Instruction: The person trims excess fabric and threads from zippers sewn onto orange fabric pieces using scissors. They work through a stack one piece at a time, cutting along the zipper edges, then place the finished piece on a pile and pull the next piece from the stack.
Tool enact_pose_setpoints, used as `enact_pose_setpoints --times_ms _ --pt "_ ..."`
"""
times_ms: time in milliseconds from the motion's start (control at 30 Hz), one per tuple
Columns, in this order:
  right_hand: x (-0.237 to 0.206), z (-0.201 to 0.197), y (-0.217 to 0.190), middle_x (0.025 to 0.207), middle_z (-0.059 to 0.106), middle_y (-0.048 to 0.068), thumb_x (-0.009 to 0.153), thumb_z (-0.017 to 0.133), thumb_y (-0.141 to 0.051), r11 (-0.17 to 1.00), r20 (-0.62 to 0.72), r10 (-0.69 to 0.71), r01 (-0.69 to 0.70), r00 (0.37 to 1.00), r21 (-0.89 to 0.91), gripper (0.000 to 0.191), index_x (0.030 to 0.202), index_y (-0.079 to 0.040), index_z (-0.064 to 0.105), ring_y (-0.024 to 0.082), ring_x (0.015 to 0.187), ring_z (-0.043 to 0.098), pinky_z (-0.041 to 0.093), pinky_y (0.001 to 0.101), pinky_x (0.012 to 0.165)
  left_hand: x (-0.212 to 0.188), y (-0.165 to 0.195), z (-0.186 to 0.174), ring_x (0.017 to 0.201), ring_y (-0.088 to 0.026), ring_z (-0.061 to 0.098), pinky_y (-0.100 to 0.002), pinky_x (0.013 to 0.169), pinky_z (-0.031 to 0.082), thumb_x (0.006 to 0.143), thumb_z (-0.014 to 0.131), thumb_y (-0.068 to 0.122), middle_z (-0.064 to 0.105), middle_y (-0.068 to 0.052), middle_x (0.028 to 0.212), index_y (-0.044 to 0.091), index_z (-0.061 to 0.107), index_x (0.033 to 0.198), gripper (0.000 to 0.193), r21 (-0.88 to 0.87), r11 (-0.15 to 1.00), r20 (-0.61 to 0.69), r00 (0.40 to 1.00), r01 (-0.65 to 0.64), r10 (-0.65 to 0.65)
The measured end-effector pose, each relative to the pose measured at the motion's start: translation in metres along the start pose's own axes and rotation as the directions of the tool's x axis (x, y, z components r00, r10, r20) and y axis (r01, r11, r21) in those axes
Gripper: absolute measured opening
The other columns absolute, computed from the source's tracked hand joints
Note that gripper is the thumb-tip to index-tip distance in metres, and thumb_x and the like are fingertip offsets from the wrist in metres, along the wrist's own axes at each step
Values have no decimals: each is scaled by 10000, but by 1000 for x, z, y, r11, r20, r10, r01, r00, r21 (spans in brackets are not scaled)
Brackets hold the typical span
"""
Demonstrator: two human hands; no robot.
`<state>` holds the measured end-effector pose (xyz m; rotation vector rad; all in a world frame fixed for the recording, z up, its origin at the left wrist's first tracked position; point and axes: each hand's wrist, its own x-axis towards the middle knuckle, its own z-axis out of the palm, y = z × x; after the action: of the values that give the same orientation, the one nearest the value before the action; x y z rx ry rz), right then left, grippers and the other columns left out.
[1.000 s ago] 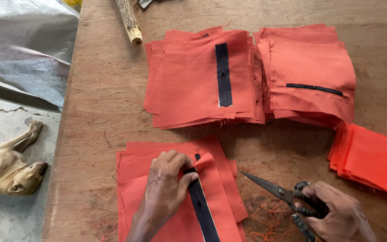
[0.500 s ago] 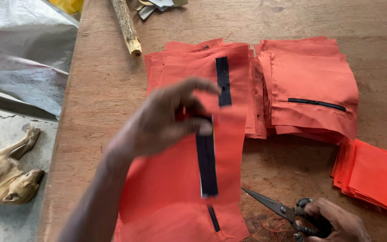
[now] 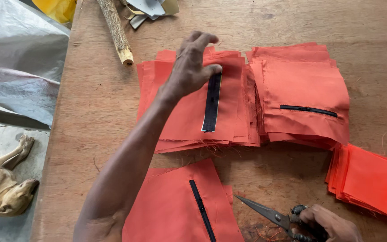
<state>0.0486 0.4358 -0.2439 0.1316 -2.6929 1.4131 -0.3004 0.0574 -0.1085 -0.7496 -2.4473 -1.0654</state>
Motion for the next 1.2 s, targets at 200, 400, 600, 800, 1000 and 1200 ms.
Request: enact_pose_setpoints --times_ms 200,400,600,800,1000,1200 --pt "14 -14 -31 821 718 46 651 990 -144 775 244 576 -427 780 -465 343 844 -54 722 110 720 691 598 262 695 -95 57 -32 1237 -380 562 -464 1044 462 893 749 43 567 -172 1231 39 579 1219 367 -51 998 73 997 21 -17" --pt "28 -16 -75 851 694 31 683 949 -115 744 229 603 -434 764 -508 333 923 -87 720 109 721 715 582 268 700 -214 158 -49 1060 -340 635 -433 876 534 886 711 59 619 -130 1099 57 654 1098 220 -87 938 253 918 336 -305" --pt "28 -15 -91 859 702 38 624 926 -82 829 237 519 -417 821 -372 434 973 -94 669 132 771 690 593 288 695 -269 210 -15 1110 -387 531 -471 936 444 661 867 216 548 -192 1194 19 629 1137 568 87 934 92 930 347 -355" --pt "29 -16 -102 866 698 29 744 949 -202 739 245 579 -375 778 -559 387 1012 -132 679 142 775 685 604 284 722 -284 212 -26 1116 -365 546 -480 968 459 698 835 63 549 -175 1180 5 646 1097 445 60 888 164 873 457 -460" --pt "30 -16 -110 845 704 45 592 927 -133 873 176 379 -288 908 -393 435 943 -69 677 160 753 677 587 318 701 -289 213 -19 1194 -361 564 -444 987 474 774 775 39 598 -173 1248 33 676 951 203 113 927 31 931 358 -364" --pt "32 -14 -115 840 709 35 588 941 -160 898 189 327 -243 926 -367 425 921 -88 687 145 759 685 592 286 720 -294 204 -13 1145 -327 564 -432 975 482 873 721 20 626 -133 1180 11 657 963 111 -107 915 -65 916 388 -396"
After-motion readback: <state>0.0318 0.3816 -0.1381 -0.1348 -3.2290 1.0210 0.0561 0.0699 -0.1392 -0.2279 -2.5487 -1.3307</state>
